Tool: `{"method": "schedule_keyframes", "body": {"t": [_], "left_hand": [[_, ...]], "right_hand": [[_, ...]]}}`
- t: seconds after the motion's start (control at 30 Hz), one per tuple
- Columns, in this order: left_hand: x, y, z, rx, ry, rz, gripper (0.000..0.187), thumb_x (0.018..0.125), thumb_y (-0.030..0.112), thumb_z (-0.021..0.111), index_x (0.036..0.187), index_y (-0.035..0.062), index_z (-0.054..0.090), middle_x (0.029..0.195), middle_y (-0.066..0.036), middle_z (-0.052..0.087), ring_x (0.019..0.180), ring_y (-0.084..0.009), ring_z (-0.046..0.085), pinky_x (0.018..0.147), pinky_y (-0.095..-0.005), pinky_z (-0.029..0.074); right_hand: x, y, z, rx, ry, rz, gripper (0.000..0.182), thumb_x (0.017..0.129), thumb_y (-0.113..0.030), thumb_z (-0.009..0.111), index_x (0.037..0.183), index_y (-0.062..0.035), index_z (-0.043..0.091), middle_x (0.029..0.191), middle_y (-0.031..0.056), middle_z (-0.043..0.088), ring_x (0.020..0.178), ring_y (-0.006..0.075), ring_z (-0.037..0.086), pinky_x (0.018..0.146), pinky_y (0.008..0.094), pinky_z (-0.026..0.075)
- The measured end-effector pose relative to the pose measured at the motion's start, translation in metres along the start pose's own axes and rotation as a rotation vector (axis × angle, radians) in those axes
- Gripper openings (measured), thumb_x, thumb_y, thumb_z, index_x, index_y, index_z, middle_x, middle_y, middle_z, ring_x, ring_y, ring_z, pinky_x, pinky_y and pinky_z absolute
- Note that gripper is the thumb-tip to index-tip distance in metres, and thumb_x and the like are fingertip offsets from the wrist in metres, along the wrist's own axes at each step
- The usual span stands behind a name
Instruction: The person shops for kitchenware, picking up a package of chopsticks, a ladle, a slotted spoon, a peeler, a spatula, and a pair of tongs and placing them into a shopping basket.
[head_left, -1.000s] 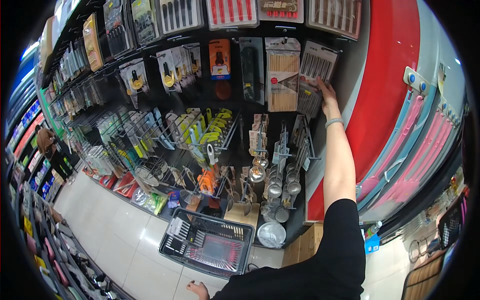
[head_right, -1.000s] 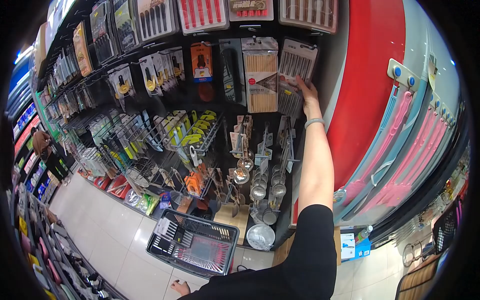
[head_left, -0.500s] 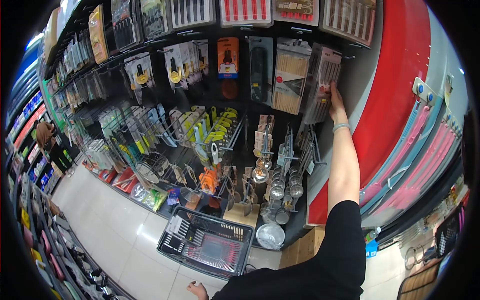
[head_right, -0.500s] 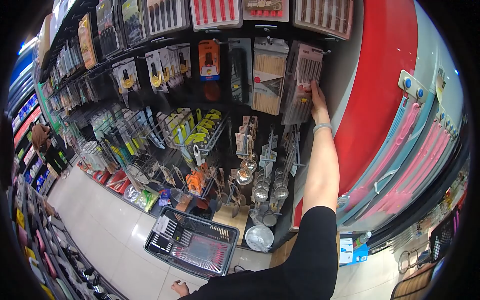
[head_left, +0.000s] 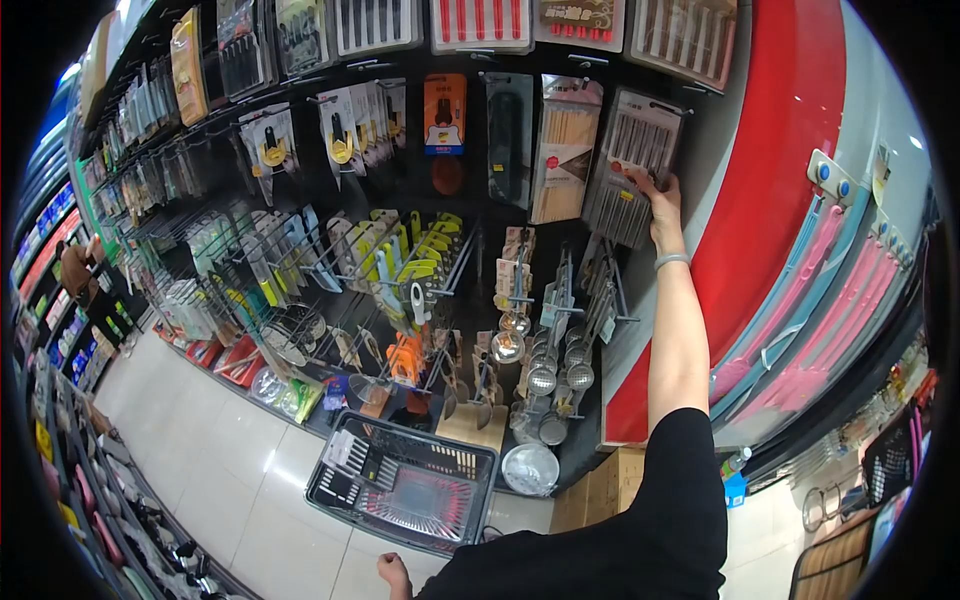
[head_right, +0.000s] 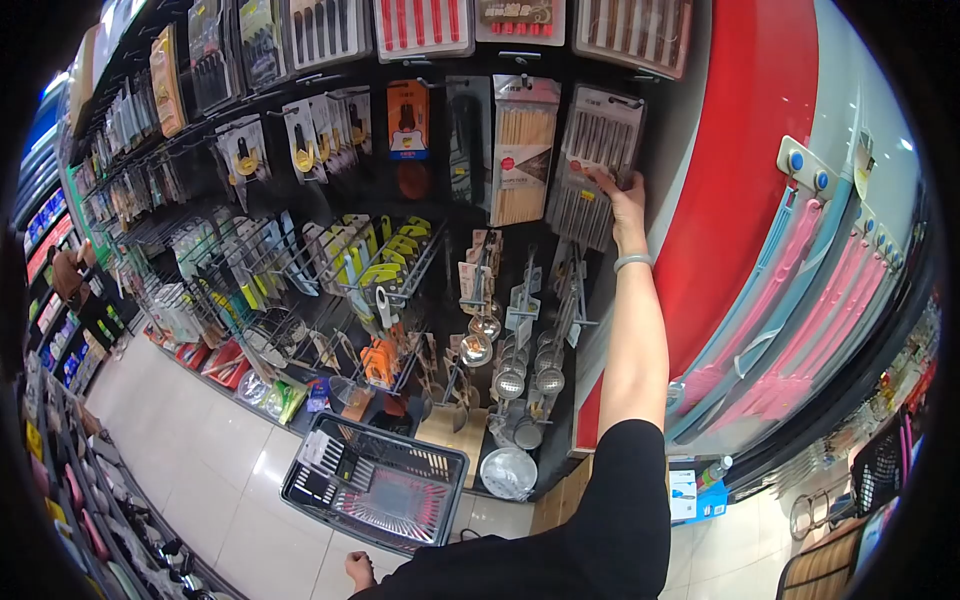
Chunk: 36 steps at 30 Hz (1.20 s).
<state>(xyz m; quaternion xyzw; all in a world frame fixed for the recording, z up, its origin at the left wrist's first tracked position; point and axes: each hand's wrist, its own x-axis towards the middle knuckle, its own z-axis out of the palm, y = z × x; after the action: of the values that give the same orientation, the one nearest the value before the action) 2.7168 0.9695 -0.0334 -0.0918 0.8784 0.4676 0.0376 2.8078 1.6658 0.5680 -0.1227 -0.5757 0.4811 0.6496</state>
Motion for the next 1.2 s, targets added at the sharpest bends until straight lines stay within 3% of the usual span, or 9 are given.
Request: {"method": "schedule_keyframes", "body": {"t": [0.17,0.23,0.6,0.7,0.73,0.77,0.83,1.0,1.2], "left_hand": [[-0.007,0.010,-0.004,-0.148,-0.150,-0.128,0.005,0.076,-0.001,0.055,0.077,-0.0001,0.060,0.064,-0.008,0.059,0.053,-0.0168,0.059,0.045,-0.0282,0.046],[-0.007,0.011,-0.006,-0.158,-0.158,-0.149,0.006,0.076,-0.002,0.054,0.075,-0.0003,0.059,0.063,-0.008,0.058,0.054,-0.0163,0.058,0.048,-0.0284,0.047],[-0.003,0.003,-0.020,-0.190,-0.166,-0.180,0.004,0.077,-0.003,0.056,0.075,-0.0021,0.060,0.065,-0.009,0.059,0.055,-0.0161,0.058,0.052,-0.0293,0.050],[-0.005,-0.009,-0.020,-0.183,-0.178,-0.159,0.005,0.079,-0.001,0.053,0.078,0.0008,0.058,0.067,-0.008,0.060,0.053,-0.0176,0.060,0.043,-0.0275,0.046],[-0.008,-0.012,-0.019,-0.184,-0.183,-0.165,0.005,0.079,-0.001,0.053,0.078,0.0008,0.058,0.067,-0.008,0.060,0.053,-0.0176,0.060,0.043,-0.0275,0.046],[-0.011,-0.015,-0.020,-0.193,-0.181,-0.179,0.005,0.079,-0.001,0.053,0.078,0.0010,0.057,0.067,-0.008,0.060,0.053,-0.0175,0.060,0.043,-0.0274,0.046],[-0.014,-0.019,-0.021,-0.197,-0.186,-0.194,0.005,0.079,-0.001,0.053,0.078,0.0012,0.057,0.067,-0.008,0.060,0.053,-0.0174,0.060,0.043,-0.0273,0.046],[-0.018,-0.023,-0.023,-0.220,-0.230,-0.253,0.005,0.080,0.000,0.052,0.078,0.0016,0.057,0.066,-0.008,0.059,0.053,-0.0172,0.060,0.044,-0.0276,0.046],[-0.014,-0.007,-0.029,-0.221,-0.232,-0.288,0.006,0.077,-0.004,0.054,0.075,-0.0013,0.059,0.066,-0.010,0.059,0.057,-0.0172,0.059,0.050,-0.0288,0.050]], "right_hand": [[-0.006,-0.013,-0.008,0.146,-0.063,0.053,0.036,0.075,-0.014,0.072,0.104,-0.0008,0.055,0.094,0.0067,0.062,0.085,0.0170,0.060,0.078,0.0281,0.047],[-0.008,-0.016,-0.013,0.437,-0.147,0.357,0.025,0.076,-0.013,0.069,0.097,-0.0022,0.060,0.089,0.0065,0.063,0.083,0.0180,0.062,0.076,0.0309,0.051],[-0.024,-0.011,0.012,0.740,-0.229,0.349,0.019,0.083,-0.021,0.066,0.089,-0.0029,0.063,0.082,0.0078,0.065,0.080,0.0179,0.063,0.073,0.0341,0.054],[-0.028,-0.015,0.019,0.412,-0.070,0.062,0.043,0.082,-0.016,0.066,0.121,-0.0042,0.051,0.108,0.0093,0.059,0.093,0.0172,0.059,0.083,0.0335,0.049],[-0.027,-0.015,0.021,0.337,-0.040,-0.033,0.061,0.081,-0.013,0.067,0.135,-0.0078,0.039,0.126,0.0100,0.049,0.111,0.0185,0.051,0.091,0.0307,0.043],[-0.026,-0.015,0.023,0.331,-0.042,-0.031,0.061,0.081,-0.013,0.067,0.135,-0.0078,0.039,0.126,0.0100,0.049,0.111,0.0185,0.051,0.091,0.0307,0.043],[-0.033,-0.024,0.031,-0.132,0.077,-0.275,0.065,0.080,-0.013,0.069,0.137,-0.0068,0.037,0.132,0.0103,0.044,0.121,0.0201,0.042,0.098,0.0294,0.036],[-0.022,-0.013,0.025,-0.238,0.175,-0.397,0.066,0.078,-0.011,0.069,0.136,-0.0069,0.038,0.133,0.0120,0.042,0.122,0.0224,0.040,0.102,0.0309,0.030],[-0.024,-0.015,0.028,-0.949,0.552,-0.680,0.064,0.065,-0.017,0.079,0.122,-0.0107,0.052,0.112,0.0114,0.043,0.112,0.0333,0.038,0.094,0.0400,0.033]]}}
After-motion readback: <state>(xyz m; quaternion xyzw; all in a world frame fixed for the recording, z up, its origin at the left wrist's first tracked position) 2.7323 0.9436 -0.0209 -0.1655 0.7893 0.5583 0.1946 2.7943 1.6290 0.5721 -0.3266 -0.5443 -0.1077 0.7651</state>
